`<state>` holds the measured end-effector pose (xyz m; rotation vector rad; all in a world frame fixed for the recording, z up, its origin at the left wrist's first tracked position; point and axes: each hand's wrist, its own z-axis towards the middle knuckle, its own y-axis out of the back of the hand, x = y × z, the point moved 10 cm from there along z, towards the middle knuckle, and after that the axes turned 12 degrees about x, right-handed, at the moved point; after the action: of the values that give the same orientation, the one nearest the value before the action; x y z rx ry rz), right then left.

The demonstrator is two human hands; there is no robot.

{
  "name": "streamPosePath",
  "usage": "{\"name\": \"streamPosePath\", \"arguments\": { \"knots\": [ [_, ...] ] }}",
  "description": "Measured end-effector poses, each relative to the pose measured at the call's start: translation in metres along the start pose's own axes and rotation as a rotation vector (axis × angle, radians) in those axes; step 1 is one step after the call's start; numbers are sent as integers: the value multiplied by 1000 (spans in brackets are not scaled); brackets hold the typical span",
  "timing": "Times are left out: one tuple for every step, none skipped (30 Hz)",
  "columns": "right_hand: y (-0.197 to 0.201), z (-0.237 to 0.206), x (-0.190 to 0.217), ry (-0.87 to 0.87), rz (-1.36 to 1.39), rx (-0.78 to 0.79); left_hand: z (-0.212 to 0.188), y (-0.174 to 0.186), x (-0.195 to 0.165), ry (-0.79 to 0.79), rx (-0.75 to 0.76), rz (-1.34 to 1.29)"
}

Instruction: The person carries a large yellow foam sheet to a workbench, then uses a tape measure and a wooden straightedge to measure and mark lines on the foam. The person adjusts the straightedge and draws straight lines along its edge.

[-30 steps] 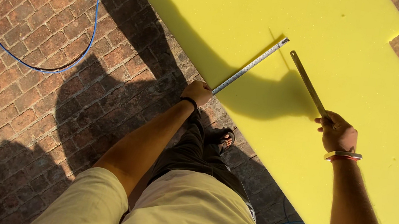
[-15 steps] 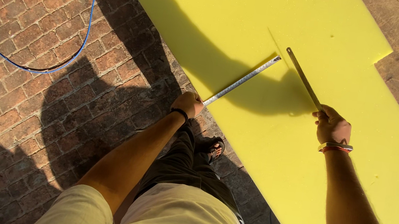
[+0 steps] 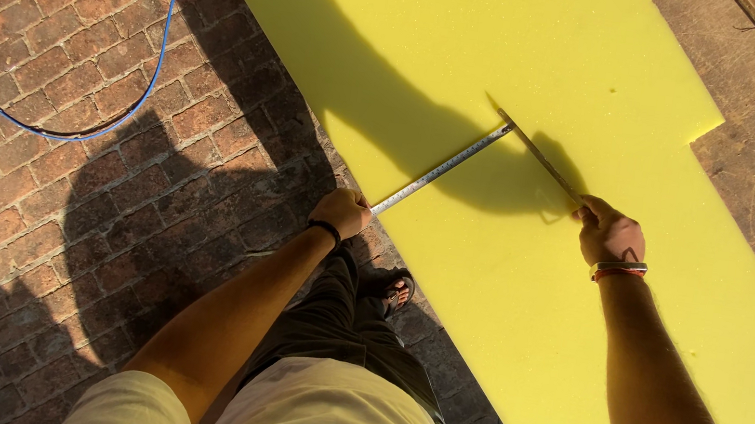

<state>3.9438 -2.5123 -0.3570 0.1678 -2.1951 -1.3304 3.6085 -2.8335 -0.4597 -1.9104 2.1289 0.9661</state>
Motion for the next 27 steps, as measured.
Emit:
{"name": "streamPosePath", "arguments": {
  "knots": [
    [0,1,4,22,7,-15,-1,0,0,3,8,-3],
    [0,2,8,45,14,-29,-2,-1,-1,6,15,-9],
    [-2,3,9,41,23,-26,-2,-1,-1,8,19,-13],
    [-4,3,9,38,33,-26,-2,0,-2,7,11,-11],
    [-5,4,8,33,43,-27,-2,1,-2,7,4,-7],
    [-5,4,7,30,36,-27,-1,2,-2,6,-1,-3],
    [-5,4,5,25,27,-27,0,2,-3,-2,-2,-5],
    [-4,4,3,22,18,-26,0,2,-3,-10,-4,-10],
    [-3,3,1,26,25,-34,1,2,-3,-19,-7,-15],
    [-1,2,-2,29,33,-41,2,2,-3,-19,-4,-19],
    [1,2,-3,32,40,-49,3,2,-2,-19,-2,-23],
    [2,2,-4,35,37,-52,3,2,-2,-18,-2,-27],
    [2,3,-3,38,34,-54,4,2,-2,-19,0,-28],
    [2,3,-2,39,30,-57,4,1,-2,-19,3,-29],
    [0,5,-1,33,12,-42,4,0,-1,-20,7,-30],
    [-2,6,2,28,-5,-28,4,0,-1,-21,5,-30],
    [-5,8,4,22,-23,-13,4,1,-1,-21,4,-29],
    [-4,8,8,39,-23,-28,4,0,-2,-20,3,-29],
    [-4,7,12,56,-23,-44,4,0,-1,-14,1,-33],
    [-2,6,15,73,-24,-62,3,0,-1,-9,0,-36],
    [-3,6,14,59,-10,-57,3,0,-1,-5,-1,-38],
    [-2,5,12,46,4,-53,3,0,-2,-8,-4,-41],
    [-2,4,10,33,18,-49,3,1,-2,-10,-8,-44],
    [0,3,10,43,14,-52,2,1,-3,-10,-12,-47],
    [0,2,10,52,10,-55,2,1,-4,-12,-11,-40],
    [1,3,10,60,5,-59,2,1,-5,-16,-11,-34],
    [0,4,9,56,9,-53,2,1,-6,-19,-12,-29]
  ]
}}
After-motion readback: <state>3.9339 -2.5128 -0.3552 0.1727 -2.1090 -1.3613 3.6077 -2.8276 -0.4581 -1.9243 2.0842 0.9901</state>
